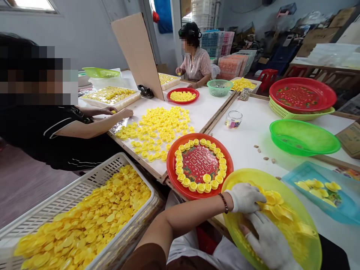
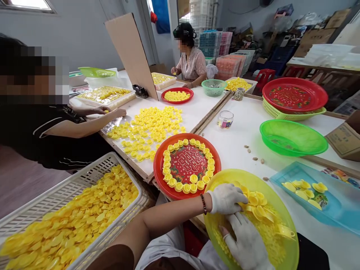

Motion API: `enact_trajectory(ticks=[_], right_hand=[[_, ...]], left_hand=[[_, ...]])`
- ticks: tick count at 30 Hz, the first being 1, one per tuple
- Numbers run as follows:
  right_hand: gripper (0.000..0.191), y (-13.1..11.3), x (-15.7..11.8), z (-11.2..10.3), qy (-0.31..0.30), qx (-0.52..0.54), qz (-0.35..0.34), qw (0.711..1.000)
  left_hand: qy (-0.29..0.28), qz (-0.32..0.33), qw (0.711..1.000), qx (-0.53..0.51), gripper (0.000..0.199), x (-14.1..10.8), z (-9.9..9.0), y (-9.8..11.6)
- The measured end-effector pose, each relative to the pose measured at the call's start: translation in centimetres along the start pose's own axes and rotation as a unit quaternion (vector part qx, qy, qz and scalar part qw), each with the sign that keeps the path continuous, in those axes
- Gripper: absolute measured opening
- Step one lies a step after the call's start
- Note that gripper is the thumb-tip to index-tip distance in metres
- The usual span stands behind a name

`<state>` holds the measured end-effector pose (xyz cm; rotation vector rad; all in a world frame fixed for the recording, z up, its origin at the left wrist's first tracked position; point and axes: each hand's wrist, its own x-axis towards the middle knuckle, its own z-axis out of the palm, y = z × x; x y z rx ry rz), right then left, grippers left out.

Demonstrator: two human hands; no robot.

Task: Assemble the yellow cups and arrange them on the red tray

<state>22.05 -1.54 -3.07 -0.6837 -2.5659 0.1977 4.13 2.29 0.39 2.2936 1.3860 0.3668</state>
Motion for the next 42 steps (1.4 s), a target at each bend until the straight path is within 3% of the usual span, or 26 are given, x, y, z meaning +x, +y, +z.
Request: enact_trajectory(ticks=[3, 8, 11, 13, 15, 18, 21, 23, 25, 27, 30, 33, 37, 42], right_hand=[[0.024, -0.3, 0.3, -0.4, -0.021, 0.024, -0.014, 0.999], [0.025, -0.6, 0.4, -0.5, -0.049, 0.078, 0.006, 0.996], [0.028, -0.3, -0.3, -0.7, -0.045, 0.169, 0.085, 0.981], [0.026, 0.0, -0.7, -1.0, 0.007, 0.246, 0.172, 0.954], [0.020, 0.5, -0.5, -1.6, 0.103, 0.335, 0.267, 0.898], [0.030, 1.2, 0.8, -2.8, 0.199, 0.511, 0.375, 0.747], [0.039, 1.4, 2.4, -4.3, 0.228, 0.662, 0.411, 0.584], [0.032, 1.4, 2.9, -5.2, 0.235, 0.724, 0.413, 0.500], [0.030, 1.4, 2.9, -5.7, 0.214, 0.771, 0.410, 0.437], [0.022, 1.6, 2.9, -6.0, 0.189, 0.802, 0.407, 0.394], [0.037, 1.9, 2.9, -6.0, 0.207, 0.797, 0.419, 0.382], [0.031, 2.2, 2.7, -5.8, 0.212, 0.803, 0.411, 0.377], [0.038, 2.7, 2.4, -5.4, 0.194, 0.840, 0.362, 0.355], [0.038, 2.9, 2.4, -5.4, 0.192, 0.843, 0.370, 0.340]], left_hand=[[-0.044, -0.006, 0.999, 0.031, 0.035, 0.9, 0.1, -0.3], [-0.019, -0.002, 1.000, 0.011, 0.039, 1.6, 0.7, 0.0], [-0.045, -0.004, 0.999, 0.018, 0.022, 2.2, 1.2, 0.5], [-0.055, -0.003, 0.998, 0.025, 0.018, 2.5, 1.5, 0.6], [-0.037, -0.005, 0.999, 0.024, 0.019, 2.6, 1.7, 0.6], [-0.007, -0.015, 1.000, 0.021, 0.018, 1.9, 1.4, 0.7], [0.020, -0.027, 0.999, 0.010, 0.022, 0.3, 0.2, 1.1], [0.062, -0.055, 0.996, -0.009, 0.028, -1.0, -1.0, 0.9], [0.119, -0.108, 0.987, -0.027, 0.029, -1.5, -2.1, -0.1], [0.167, -0.143, 0.975, -0.031, 0.027, -0.9, -3.0, -1.5], [0.163, -0.141, 0.976, -0.025, 0.023, 1.1, -3.3, -2.3], [0.091, -0.151, 0.984, 0.020, 0.022, 3.1, -2.9, -1.2], [0.011, -0.172, 0.982, 0.082, 0.024, 4.8, -2.2, -0.1], [0.032, -0.155, 0.986, 0.046, 0.027, 4.1, -2.1, -0.7]])
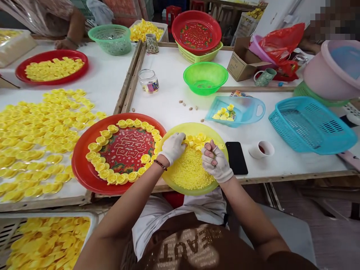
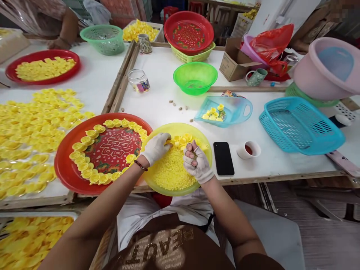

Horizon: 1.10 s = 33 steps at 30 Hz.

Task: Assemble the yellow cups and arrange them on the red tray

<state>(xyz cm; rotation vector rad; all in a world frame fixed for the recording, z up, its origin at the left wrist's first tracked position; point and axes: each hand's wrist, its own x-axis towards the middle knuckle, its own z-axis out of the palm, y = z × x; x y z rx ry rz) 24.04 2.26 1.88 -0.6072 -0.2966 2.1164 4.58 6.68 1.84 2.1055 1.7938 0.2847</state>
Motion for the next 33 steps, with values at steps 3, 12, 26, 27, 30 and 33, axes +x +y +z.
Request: enact_trajectory(ticks=[3, 12, 26, 27, 30, 33], right_hand=[[0.038, 0.2, -0.1, 0.5, 0.020, -0.031, -0.014, 0.999], [0.042, 1.7, 1.5, 3.1, 0.098, -0.107, -0.123, 0.982], [0.044, 3.2, 1.9, 4.7, 0.054, -0.271, -0.305, 0.911], [0.044, 3.5, 2.0, 4.7, 0.047, -0.277, -0.318, 0.906], [0.044, 3.9, 2.2, 4.6, 0.032, -0.277, -0.336, 0.900], [0.047, 3.7, 2.4, 4.4, 0.029, -0.254, -0.327, 0.910]], left_hand=[[0.045, 0.028, 0.995, -0.079, 0.027, -1.5, 0.0, -0.2], [0.017, 0.025, 0.932, -0.361, 0.028, -6.9, 1.7, 1.4], [0.088, 0.084, 0.967, -0.223, 0.010, -8.4, 1.9, 2.2], [0.090, 0.090, 0.965, -0.231, 0.012, -8.4, 1.9, 2.2], [0.092, 0.102, 0.960, -0.245, 0.016, -8.4, 2.0, 2.1], [0.099, 0.114, 0.958, -0.244, 0.019, -8.4, 2.2, 2.0]])
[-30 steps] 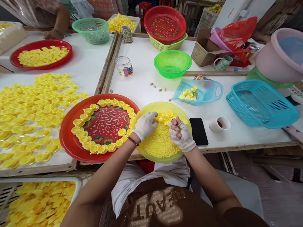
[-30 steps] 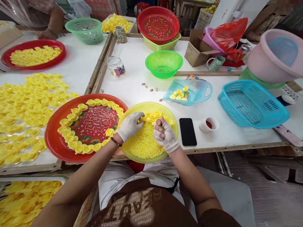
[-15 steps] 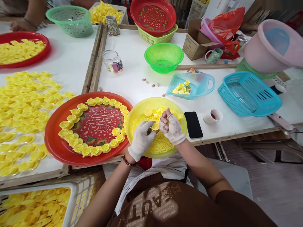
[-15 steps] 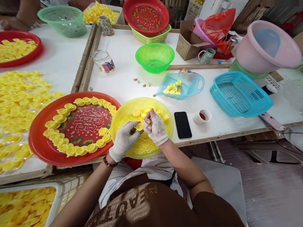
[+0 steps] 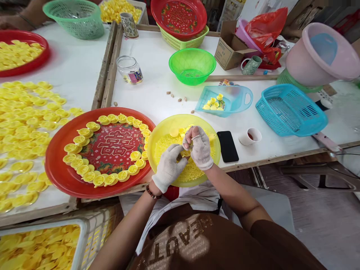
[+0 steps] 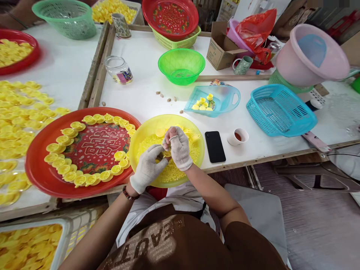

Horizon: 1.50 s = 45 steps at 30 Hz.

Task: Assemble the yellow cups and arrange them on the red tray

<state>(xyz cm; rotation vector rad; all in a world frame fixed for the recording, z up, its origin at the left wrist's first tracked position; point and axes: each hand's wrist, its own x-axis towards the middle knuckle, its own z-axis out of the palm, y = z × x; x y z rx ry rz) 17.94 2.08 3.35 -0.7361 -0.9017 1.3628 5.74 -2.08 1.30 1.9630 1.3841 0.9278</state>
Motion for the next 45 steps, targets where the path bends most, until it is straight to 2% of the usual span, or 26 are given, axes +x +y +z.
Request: enact_trajectory(ticks=[5, 8, 10, 12, 15, 17, 19, 21, 24, 26, 28, 31, 33, 35, 38, 41, 43, 45], right_hand=[[0.050, -0.7, 0.7, -0.4, 0.030, 0.054, 0.066, 0.996], [0.049, -1.3, 0.7, -1.3, 0.043, 0.028, 0.085, 0.995], [0.044, -1.6, 0.3, -2.2, 0.029, -0.038, 0.086, 0.995], [0.036, -1.8, -0.3, -3.0, -0.013, -0.157, 0.086, 0.984], [0.029, -1.8, -1.0, -3.7, -0.088, -0.356, 0.072, 0.928], [0.031, -1.7, -1.2, -3.7, -0.111, -0.423, 0.066, 0.897], [0.029, -1.6, -1.2, -3.7, -0.126, -0.399, 0.098, 0.903], [0.027, -1.5, -1.1, -3.8, -0.132, -0.311, 0.161, 0.927], [0.031, -1.4, -0.9, -4.1, -0.094, -0.208, 0.212, 0.950], [0.031, -1.3, -1.0, -4.2, -0.074, -0.200, 0.202, 0.956], [0.027, -1.1, -1.1, -4.2, -0.082, -0.225, 0.181, 0.954], [0.024, -0.9, -1.5, -4.3, -0.106, -0.295, 0.138, 0.939], [0.023, -0.7, -1.6, -4.6, -0.100, -0.336, 0.109, 0.930], [0.024, -0.5, -1.5, -4.9, -0.089, -0.356, 0.087, 0.926], [0.025, -0.4, -1.5, -5.3, -0.086, -0.355, 0.075, 0.928], [0.028, -0.3, -1.6, -5.3, -0.084, -0.352, 0.077, 0.929], [0.028, -0.4, -1.7, -5.2, -0.084, -0.352, 0.075, 0.929], [0.026, -0.6, -1.7, -5.1, -0.089, -0.360, 0.068, 0.926]], left_hand=[[0.009, 0.006, 1.000, 0.008, 0.020, -0.1, 0.1, -0.2], [0.039, -0.010, 0.999, 0.008, 0.018, -0.1, 0.0, -0.3], [0.075, -0.021, 0.997, 0.020, 0.019, -0.1, 0.0, -0.3], [0.105, -0.023, 0.993, 0.045, 0.018, -0.2, 0.2, -0.4], [0.123, -0.007, 0.990, 0.075, 0.016, -0.2, 0.5, -0.3], [0.132, 0.003, 0.988, 0.075, 0.014, -0.3, 0.5, -0.3], [0.133, -0.002, 0.990, 0.055, 0.013, -0.3, 0.3, -0.3], [0.120, -0.022, 0.992, 0.023, 0.013, -0.3, -0.1, -0.5], [0.094, -0.061, 0.993, -0.034, 0.022, -0.3, -0.4, -0.8], [0.085, -0.080, 0.990, -0.073, 0.033, -0.4, -0.3, -0.8], [0.085, -0.083, 0.989, -0.085, 0.036, -0.6, 0.0, -0.6], [0.104, -0.055, 0.992, -0.039, 0.028, -0.7, -0.4, -0.3], [0.133, -0.032, 0.991, 0.010, 0.025, -0.5, -1.7, -0.6], [0.170, -0.031, 0.983, 0.068, 0.025, -0.2, -4.2, -1.8], [0.198, -0.092, 0.963, 0.157, 0.028, 0.4, -8.4, -5.4], [0.138, -0.178, 0.951, 0.211, 0.033, 0.9, -11.0, -9.5], [0.064, -0.206, 0.951, 0.223, 0.035, 1.0, -11.4, -11.5], [0.004, -0.202, 0.953, 0.228, 0.035, 0.9, -11.3, -12.7]])
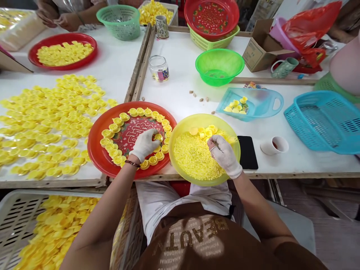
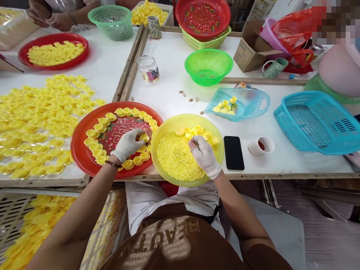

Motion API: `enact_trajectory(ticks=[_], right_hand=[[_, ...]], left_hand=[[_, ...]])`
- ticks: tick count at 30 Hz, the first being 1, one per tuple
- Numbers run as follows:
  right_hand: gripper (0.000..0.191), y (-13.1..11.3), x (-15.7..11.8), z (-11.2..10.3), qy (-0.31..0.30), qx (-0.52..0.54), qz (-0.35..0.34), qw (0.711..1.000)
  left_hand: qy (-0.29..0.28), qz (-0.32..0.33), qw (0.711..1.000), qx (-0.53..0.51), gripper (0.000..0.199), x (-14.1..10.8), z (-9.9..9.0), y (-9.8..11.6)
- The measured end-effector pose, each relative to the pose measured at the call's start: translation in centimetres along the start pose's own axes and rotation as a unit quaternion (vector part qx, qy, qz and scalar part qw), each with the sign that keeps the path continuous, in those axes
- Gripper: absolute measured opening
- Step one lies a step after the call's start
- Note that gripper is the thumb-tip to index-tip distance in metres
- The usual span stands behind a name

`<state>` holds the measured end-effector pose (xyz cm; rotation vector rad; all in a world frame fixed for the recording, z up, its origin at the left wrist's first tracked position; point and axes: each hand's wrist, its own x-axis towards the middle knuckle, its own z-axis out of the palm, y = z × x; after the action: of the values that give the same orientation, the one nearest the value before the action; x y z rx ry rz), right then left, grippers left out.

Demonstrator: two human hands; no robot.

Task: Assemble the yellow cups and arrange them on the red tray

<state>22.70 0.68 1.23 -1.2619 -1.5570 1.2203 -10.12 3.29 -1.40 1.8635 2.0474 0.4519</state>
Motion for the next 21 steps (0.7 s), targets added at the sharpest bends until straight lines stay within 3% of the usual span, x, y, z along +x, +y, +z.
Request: enact_trajectory(ticks=[4, 7, 11, 14, 16, 18, 21], right_hand=[[0.020, -0.5, 0.2, -0.4, -0.005, -0.093, -0.054, 0.994], [0.018, -0.8, 0.3, -0.2, -0.099, -0.237, -0.136, 0.957], [0.029, -1.1, -0.1, 1.1, -0.201, -0.460, -0.200, 0.841], [0.032, -1.0, -0.5, 2.0, -0.230, -0.517, -0.199, 0.800], [0.030, -0.6, -0.7, 2.2, -0.244, -0.509, -0.200, 0.801], [0.030, -0.2, -0.8, 2.1, -0.241, -0.481, -0.199, 0.819], [0.032, 0.4, -0.7, 1.8, -0.204, -0.379, -0.184, 0.884]], left_hand=[[-0.034, 0.045, 0.998, -0.001, 0.029, -0.6, 0.4, -0.3], [0.004, 0.054, 0.999, -0.005, 0.028, -1.1, -0.2, 0.6], [0.130, 0.118, 0.983, -0.050, 0.025, -1.1, -0.9, 5.2], [0.086, 0.173, 0.980, -0.046, 0.022, -0.6, 0.1, 10.4], [0.000, 0.174, 0.984, 0.023, 0.023, 0.3, 1.5, 13.6], [-0.069, 0.158, 0.981, 0.090, 0.028, 1.5, 2.9, 15.7], [-0.093, 0.140, 0.978, 0.120, 0.033, 2.8, 4.0, 16.7]])
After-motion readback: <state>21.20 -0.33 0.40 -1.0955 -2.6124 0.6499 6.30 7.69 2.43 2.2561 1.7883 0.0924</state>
